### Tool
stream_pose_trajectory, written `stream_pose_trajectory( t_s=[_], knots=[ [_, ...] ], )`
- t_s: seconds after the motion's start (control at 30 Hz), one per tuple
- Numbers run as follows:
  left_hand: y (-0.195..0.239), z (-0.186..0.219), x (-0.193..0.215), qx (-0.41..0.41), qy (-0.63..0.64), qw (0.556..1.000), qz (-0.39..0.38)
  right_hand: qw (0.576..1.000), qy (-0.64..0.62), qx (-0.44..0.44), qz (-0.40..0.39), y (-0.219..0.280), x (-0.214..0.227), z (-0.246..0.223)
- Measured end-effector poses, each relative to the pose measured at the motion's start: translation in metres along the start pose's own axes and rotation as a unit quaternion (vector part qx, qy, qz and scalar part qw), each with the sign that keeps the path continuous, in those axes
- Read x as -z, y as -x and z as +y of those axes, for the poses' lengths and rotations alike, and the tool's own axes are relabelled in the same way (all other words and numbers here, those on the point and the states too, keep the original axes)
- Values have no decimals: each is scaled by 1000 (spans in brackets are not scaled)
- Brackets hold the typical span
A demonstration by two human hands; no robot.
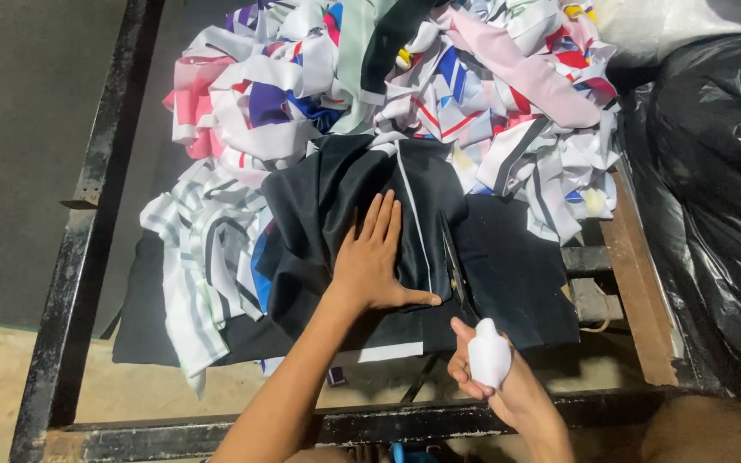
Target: Cutting strips of black fabric from a larger piece using scissors on a workbench in a factory setting.
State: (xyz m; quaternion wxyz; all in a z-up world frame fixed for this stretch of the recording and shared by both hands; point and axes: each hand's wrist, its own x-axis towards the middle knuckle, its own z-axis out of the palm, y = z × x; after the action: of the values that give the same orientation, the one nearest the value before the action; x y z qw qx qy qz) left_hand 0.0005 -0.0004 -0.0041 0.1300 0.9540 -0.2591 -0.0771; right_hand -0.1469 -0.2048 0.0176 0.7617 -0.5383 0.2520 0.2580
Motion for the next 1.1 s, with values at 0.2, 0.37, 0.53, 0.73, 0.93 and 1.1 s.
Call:
stream_pose_trajectory(
  t_s=[0.2,0.37,0.53,0.73,0.93,1.1],
  knots=[
    [-2,2,3,-4,-4,1000,-5,997,60,-14,56,4,-12,-17],
    [-1,3,8,1,-6,999,-45,1000,-6,4,-12,-10,-2,-10],
    [-1,2,3,0,-10,1000,-17,997,69,1,46,-7,-22,-35],
    [-1,4,7,5,2,999,-36,998,44,34,-8,-25,-16,-38],
    [4,13,30,34,17,997,-70,996,47,82,4,-71,20,-2],
    [3,15,35,36,9,995,-91,991,78,107,18,-36,-29,-54]
  ],
)
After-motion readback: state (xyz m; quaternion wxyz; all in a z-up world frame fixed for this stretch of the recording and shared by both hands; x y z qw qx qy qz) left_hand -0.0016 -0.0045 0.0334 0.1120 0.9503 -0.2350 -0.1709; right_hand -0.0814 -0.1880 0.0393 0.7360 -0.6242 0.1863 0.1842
